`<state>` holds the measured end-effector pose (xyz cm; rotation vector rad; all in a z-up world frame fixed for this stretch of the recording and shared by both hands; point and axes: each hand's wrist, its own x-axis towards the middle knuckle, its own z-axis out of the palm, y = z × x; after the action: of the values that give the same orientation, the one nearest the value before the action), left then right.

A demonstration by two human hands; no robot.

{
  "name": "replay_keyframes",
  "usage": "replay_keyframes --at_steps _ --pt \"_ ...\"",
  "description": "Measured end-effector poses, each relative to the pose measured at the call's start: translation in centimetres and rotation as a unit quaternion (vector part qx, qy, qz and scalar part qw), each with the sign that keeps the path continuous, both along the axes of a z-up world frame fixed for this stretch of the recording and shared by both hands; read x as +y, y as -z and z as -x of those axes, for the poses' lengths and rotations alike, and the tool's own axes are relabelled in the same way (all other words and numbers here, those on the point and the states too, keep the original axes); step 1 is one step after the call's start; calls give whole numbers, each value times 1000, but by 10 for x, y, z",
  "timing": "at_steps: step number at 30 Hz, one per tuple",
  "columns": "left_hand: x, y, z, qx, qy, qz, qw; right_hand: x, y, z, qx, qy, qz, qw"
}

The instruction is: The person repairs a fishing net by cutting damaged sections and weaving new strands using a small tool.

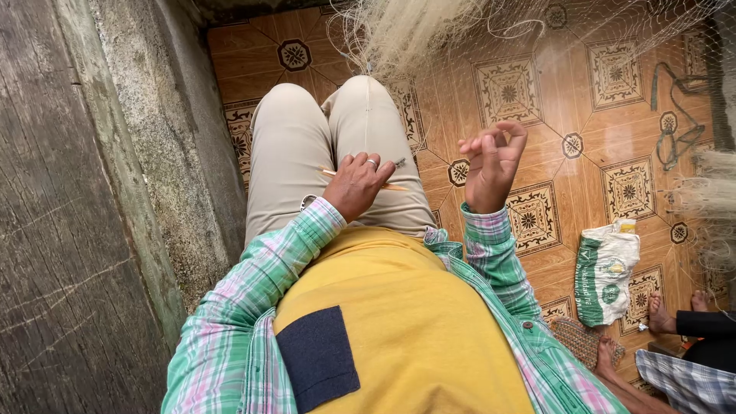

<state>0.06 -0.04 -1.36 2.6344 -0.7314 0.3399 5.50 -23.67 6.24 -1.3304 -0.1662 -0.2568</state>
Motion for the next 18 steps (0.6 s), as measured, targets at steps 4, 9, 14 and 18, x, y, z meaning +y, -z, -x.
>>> replay_keyframes --at_steps 4,9,14,18 --pt "0 5 -1 7 2 0 1000 -4 6 5 42 -25 -50 998" --pt "0 14 -2 7 -1 4 1000 9 4 13 -52 -11 -29 998" --pt "0 14 -2 18 6 10 1000 9 9 14 -118 94 215 965" --pt "-1 18 -2 20 5 9 1000 5 25 9 -159 146 283 934"
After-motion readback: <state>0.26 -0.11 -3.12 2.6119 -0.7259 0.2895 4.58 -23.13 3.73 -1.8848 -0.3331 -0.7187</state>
